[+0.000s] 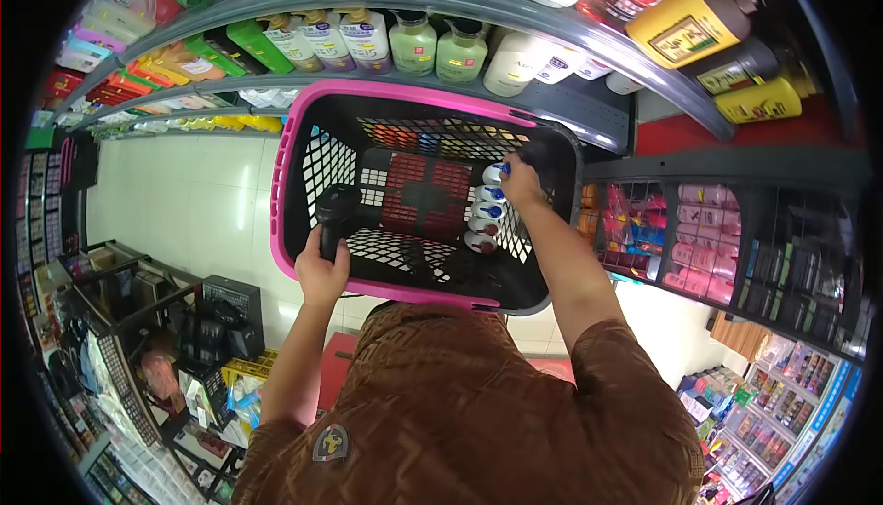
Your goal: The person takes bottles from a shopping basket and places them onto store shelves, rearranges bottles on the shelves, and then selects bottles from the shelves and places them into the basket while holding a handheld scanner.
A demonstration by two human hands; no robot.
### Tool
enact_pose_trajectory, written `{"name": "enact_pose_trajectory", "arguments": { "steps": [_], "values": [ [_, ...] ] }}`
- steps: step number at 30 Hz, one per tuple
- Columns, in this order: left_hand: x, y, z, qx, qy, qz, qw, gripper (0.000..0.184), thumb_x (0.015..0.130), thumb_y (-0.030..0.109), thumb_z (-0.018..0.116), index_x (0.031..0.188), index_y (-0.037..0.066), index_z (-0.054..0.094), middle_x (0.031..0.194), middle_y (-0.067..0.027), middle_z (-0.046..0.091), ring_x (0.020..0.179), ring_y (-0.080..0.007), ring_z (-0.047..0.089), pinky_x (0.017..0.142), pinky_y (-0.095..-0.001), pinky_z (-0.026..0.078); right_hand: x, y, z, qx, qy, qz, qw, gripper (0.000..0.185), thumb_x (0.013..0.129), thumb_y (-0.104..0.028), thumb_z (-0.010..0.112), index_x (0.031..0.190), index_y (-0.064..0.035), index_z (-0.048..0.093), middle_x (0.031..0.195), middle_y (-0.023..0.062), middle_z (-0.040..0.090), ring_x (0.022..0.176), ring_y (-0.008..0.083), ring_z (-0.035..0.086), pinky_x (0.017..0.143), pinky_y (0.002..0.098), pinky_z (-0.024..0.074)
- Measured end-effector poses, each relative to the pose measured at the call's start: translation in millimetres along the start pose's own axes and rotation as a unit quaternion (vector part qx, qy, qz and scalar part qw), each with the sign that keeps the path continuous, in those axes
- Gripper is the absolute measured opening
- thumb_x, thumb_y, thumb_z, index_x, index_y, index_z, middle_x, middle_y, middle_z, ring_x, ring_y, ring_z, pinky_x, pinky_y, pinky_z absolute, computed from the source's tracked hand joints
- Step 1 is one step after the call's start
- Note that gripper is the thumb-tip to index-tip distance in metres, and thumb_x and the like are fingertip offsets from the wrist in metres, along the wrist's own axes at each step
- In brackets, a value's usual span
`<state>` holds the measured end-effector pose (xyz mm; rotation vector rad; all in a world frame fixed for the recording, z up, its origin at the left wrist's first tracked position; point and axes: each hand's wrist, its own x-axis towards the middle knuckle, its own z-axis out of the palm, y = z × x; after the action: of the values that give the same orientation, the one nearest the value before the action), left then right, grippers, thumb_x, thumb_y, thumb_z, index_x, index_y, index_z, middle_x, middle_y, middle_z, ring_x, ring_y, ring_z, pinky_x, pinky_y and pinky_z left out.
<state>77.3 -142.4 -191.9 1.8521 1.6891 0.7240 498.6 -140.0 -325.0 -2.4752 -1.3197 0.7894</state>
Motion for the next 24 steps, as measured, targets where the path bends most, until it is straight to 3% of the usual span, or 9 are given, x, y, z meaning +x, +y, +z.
{"name": "enact_pose_trajectory", "arguments": {
  "steps": [2, 4, 8, 11, 20, 24],
  "values": [
    [2, 0, 1, 0.003, -0.005, -0.01, 1.0, 0.035, 0.088, 0.017, 0.074, 0.116, -0.001, 0.065, 0.077, -0.0176, 0.068, 0.067, -0.0297, 0.068, 0.065, -0.0385, 0.052, 2, 5, 9, -0.02, -0.004, -0.014, 1.0, 0.039, 0.089, -0.016, 0.073, 0.127, -0.0112, 0.066, 0.112, 0.0235, 0.073, 0.107, 0.0437, 0.069, 0.095, 0.0506, 0.0538],
    [2, 0, 1, 0.005, -0.002, -0.006, 1.0, 0.039, 0.086, 0.018, 0.075, 0.118, -0.003, 0.065, 0.077, -0.0198, 0.069, 0.069, -0.0374, 0.071, 0.065, -0.0425, 0.055, 5, 14, 19, -0.044, -0.008, -0.026, 0.999, 0.038, 0.089, -0.016, 0.072, 0.126, -0.0103, 0.066, 0.112, 0.0236, 0.073, 0.107, 0.0432, 0.069, 0.096, 0.0505, 0.054],
    [3, 3, 2, 0.008, 0.005, 0.008, 1.0, 0.038, 0.087, 0.018, 0.075, 0.118, -0.002, 0.065, 0.073, -0.0179, 0.067, 0.063, -0.0341, 0.069, 0.061, -0.0397, 0.053, 17, 26, 41, -0.104, -0.055, -0.045, 0.992, 0.033, 0.09, -0.015, 0.068, 0.122, -0.0073, 0.069, 0.108, 0.0247, 0.073, 0.106, 0.0418, 0.07, 0.095, 0.051, 0.0546],
    [5, 9, -2, 0.022, -0.024, -0.034, 0.999, 0.037, 0.087, 0.017, 0.075, 0.117, -0.002, 0.065, 0.071, -0.0169, 0.066, 0.061, -0.0333, 0.067, 0.059, -0.0397, 0.052, 25, 27, 53, -0.125, -0.081, -0.036, 0.988, 0.031, 0.09, -0.013, 0.063, 0.119, -0.0058, 0.069, 0.105, 0.0253, 0.073, 0.104, 0.042, 0.07, 0.093, 0.0512, 0.055],
    [8, 3, 4, 0.002, 0.001, -0.008, 1.0, 0.035, 0.087, 0.015, 0.074, 0.117, -0.001, 0.065, 0.073, -0.0161, 0.066, 0.062, -0.0299, 0.066, 0.062, -0.0391, 0.052, 28, -4, 45, -0.158, -0.057, 0.049, 0.985, 0.041, 0.086, -0.017, 0.066, 0.126, -0.0087, 0.066, 0.13, 0.0228, 0.064, 0.117, 0.042, 0.065, 0.099, 0.0542, 0.0526],
    [7, 2, 6, -0.018, 0.009, 0.019, 1.0, 0.034, 0.088, 0.014, 0.073, 0.117, -0.001, 0.065, 0.072, -0.016, 0.066, 0.061, -0.029, 0.066, 0.062, -0.0386, 0.052, 8, -61, -53, -0.113, -0.043, -0.041, 0.992, 0.028, 0.088, -0.025, 0.071, 0.108, -0.0063, 0.072, 0.107, 0.0201, 0.072, 0.104, 0.0373, 0.071, 0.092, 0.0494, 0.0561]
  ]
}}
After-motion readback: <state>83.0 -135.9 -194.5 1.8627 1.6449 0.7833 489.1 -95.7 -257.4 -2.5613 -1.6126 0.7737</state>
